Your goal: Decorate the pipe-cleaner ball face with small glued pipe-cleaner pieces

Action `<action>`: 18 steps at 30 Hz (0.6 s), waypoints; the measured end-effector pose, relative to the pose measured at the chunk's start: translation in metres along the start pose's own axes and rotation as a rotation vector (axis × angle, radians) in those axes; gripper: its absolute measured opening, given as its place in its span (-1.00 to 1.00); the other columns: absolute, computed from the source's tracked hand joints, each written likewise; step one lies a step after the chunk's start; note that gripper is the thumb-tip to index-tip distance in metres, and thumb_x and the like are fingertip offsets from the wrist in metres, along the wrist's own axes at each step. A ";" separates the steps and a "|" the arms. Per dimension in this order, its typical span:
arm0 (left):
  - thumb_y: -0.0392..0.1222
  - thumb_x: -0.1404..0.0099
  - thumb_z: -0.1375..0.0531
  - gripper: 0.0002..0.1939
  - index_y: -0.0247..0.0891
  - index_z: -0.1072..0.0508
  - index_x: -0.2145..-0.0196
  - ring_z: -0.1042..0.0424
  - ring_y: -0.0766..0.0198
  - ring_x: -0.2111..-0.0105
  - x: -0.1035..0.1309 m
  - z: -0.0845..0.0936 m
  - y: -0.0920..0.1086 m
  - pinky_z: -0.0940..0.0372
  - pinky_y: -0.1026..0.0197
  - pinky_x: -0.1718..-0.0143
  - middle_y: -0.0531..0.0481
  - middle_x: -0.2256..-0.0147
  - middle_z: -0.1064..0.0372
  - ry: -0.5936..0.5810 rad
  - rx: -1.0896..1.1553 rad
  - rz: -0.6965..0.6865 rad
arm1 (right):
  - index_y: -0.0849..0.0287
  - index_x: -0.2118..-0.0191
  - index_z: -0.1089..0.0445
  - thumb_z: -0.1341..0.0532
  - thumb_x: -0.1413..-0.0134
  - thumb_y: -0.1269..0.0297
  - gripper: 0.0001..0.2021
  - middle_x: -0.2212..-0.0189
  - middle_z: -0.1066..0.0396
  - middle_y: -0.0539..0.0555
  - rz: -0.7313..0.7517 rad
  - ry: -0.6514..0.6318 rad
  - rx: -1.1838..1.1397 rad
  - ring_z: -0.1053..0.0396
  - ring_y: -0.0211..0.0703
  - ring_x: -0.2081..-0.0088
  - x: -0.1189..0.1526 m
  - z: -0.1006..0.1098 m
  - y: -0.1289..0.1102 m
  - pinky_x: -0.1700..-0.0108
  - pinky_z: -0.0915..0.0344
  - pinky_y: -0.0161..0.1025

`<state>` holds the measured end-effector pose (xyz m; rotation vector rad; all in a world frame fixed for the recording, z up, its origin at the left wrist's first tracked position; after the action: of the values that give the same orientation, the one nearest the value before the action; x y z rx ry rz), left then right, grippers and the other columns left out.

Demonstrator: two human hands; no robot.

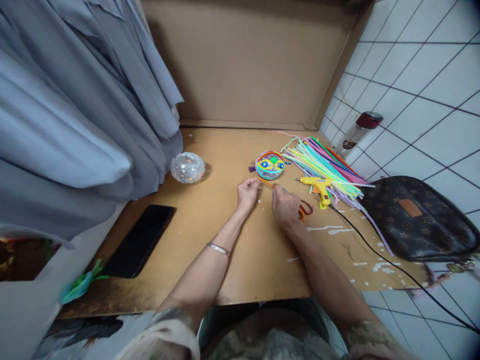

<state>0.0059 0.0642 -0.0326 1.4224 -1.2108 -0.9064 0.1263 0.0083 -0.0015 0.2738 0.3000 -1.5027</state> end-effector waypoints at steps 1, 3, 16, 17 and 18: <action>-0.20 -0.18 -0.23 -0.84 -0.25 -0.40 0.52 -0.11 0.44 0.65 0.001 -0.002 -0.001 -0.05 0.33 0.56 0.16 0.63 -0.25 -0.037 0.033 0.022 | 0.19 0.03 -0.47 0.00 -0.43 0.40 -0.71 0.35 -0.55 0.16 -0.002 0.014 0.005 -0.39 -0.12 0.38 -0.001 0.000 0.002 0.33 0.03 -0.19; -0.15 -0.17 -0.25 -0.83 -0.25 -0.41 0.51 -0.09 0.46 0.68 0.004 -0.005 -0.003 -0.01 0.33 0.61 0.16 0.64 -0.25 -0.105 0.053 0.043 | 0.19 -0.03 -0.47 -0.01 -0.43 0.41 -0.70 0.29 -0.55 0.18 -0.005 0.029 0.007 -0.39 -0.12 0.37 -0.002 0.000 0.005 0.32 0.01 -0.19; -0.19 -0.29 -0.18 -0.75 -0.24 -0.48 0.53 -0.22 0.36 0.57 0.009 -0.001 -0.001 -0.14 0.30 0.46 0.11 0.62 -0.30 -0.174 -0.277 -0.192 | 0.19 0.12 -0.53 -0.04 -0.42 0.42 -0.72 0.27 -0.54 0.17 -0.005 0.016 -0.040 -0.33 -0.10 0.33 -0.007 -0.001 0.018 0.30 0.02 -0.17; -0.21 -0.29 -0.17 -0.78 -0.24 -0.50 0.50 -0.23 0.35 0.56 0.008 0.000 0.000 -0.16 0.29 0.45 0.12 0.61 -0.31 -0.146 -0.285 -0.188 | 0.19 0.12 -0.53 -0.04 -0.41 0.42 -0.72 0.27 -0.54 0.17 -0.010 0.026 -0.031 -0.33 -0.10 0.32 -0.007 0.000 0.019 0.30 0.03 -0.17; -0.22 -0.29 -0.17 -0.80 -0.25 -0.52 0.47 -0.24 0.35 0.56 0.007 0.001 0.002 -0.17 0.29 0.43 0.12 0.60 -0.32 -0.123 -0.296 -0.187 | 0.19 0.12 -0.53 -0.04 -0.41 0.42 -0.72 0.28 -0.54 0.17 -0.013 0.037 -0.024 -0.33 -0.09 0.32 -0.007 0.000 0.019 0.29 0.03 -0.17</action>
<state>0.0060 0.0569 -0.0309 1.2680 -0.9942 -1.2629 0.1453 0.0154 0.0011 0.2811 0.3494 -1.5069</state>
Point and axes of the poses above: each hand's wrist, its own x-axis away from the middle knuckle, its own z-axis out of the back of the hand, y = z × x, the point moved 2 cm from there along -x, towards the middle knuckle
